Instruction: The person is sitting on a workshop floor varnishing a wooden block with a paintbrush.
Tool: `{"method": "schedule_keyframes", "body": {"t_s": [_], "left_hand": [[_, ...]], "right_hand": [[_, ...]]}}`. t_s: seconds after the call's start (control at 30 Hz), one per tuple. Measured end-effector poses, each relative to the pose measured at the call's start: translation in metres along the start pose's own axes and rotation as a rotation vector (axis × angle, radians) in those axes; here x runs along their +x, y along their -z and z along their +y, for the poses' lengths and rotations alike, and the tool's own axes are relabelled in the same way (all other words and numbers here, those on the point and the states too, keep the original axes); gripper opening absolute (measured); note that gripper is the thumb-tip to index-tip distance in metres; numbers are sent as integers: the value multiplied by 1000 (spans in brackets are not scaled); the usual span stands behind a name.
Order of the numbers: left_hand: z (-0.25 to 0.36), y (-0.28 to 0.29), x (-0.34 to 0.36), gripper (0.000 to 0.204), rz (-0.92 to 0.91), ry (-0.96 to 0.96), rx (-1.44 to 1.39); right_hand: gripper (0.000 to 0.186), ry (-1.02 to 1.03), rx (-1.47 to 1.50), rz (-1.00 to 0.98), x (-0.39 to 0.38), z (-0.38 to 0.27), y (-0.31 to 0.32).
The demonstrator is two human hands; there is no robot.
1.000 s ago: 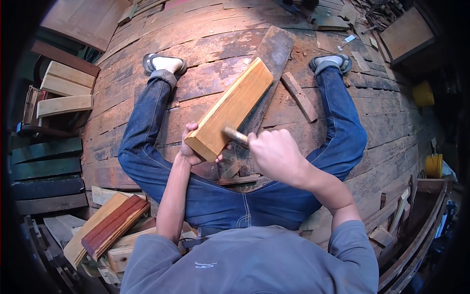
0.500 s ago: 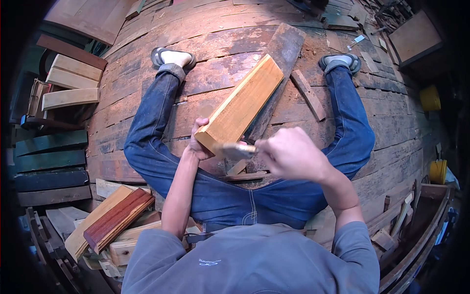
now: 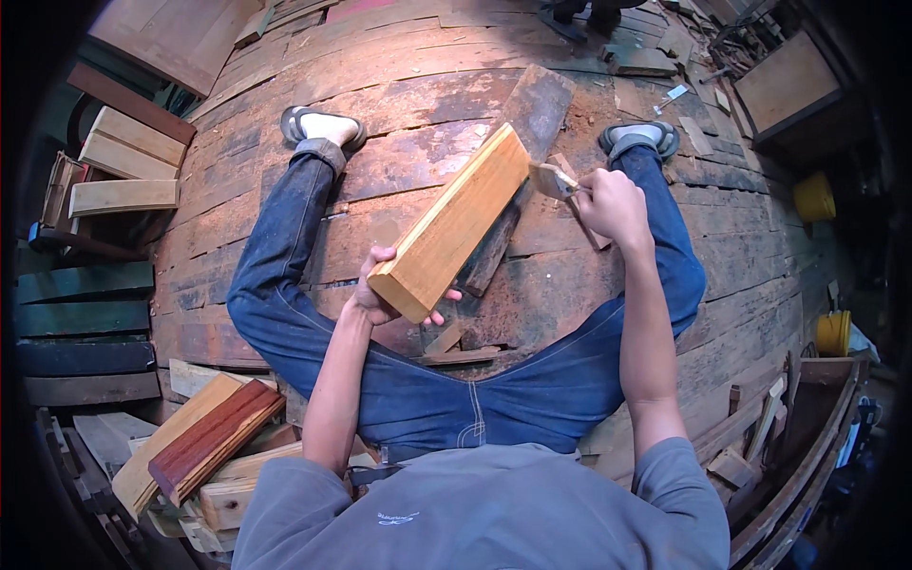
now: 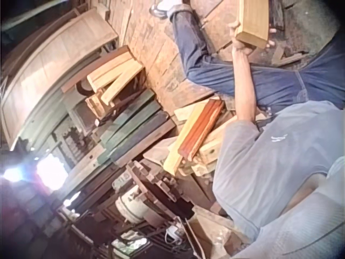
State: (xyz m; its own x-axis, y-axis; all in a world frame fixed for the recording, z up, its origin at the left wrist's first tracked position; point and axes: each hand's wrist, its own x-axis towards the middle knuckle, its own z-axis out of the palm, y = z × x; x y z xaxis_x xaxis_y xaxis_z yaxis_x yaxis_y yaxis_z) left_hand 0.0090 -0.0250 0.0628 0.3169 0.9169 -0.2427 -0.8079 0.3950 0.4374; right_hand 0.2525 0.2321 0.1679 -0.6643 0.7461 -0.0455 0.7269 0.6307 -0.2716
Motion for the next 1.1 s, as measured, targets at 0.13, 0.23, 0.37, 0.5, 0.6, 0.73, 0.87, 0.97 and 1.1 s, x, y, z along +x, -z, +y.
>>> {"method": "schedule_keyframes", "body": {"t_s": [0.13,0.23,0.37,0.5,0.6,0.73,0.87,0.97,1.1], "left_hand": [[0,-8,0,91,28,30,45],[-1,-5,-1,90,48,38,70],[-3,-10,-1,88,121,-26,107],[-4,-5,-3,87,123,7,84],[-3,-12,2,89,130,-2,92],[-1,-15,0,89,112,2,105],[-3,-9,-2,90,138,41,181],[-5,-13,-2,90,174,14,171],[-3,-12,-2,88,121,-25,85]], "right_hand": [[21,131,200,-57,-17,-31,19],[22,349,224,-144,-28,-53,29],[23,608,358,-249,-20,-41,17],[26,318,496,-311,11,-3,7],[28,174,580,-277,35,46,-19],[28,53,456,-63,43,67,-25],[25,-41,156,185,31,35,-20],[19,79,-133,163,17,5,-17],[17,276,-186,88,-14,-42,-17]]}}
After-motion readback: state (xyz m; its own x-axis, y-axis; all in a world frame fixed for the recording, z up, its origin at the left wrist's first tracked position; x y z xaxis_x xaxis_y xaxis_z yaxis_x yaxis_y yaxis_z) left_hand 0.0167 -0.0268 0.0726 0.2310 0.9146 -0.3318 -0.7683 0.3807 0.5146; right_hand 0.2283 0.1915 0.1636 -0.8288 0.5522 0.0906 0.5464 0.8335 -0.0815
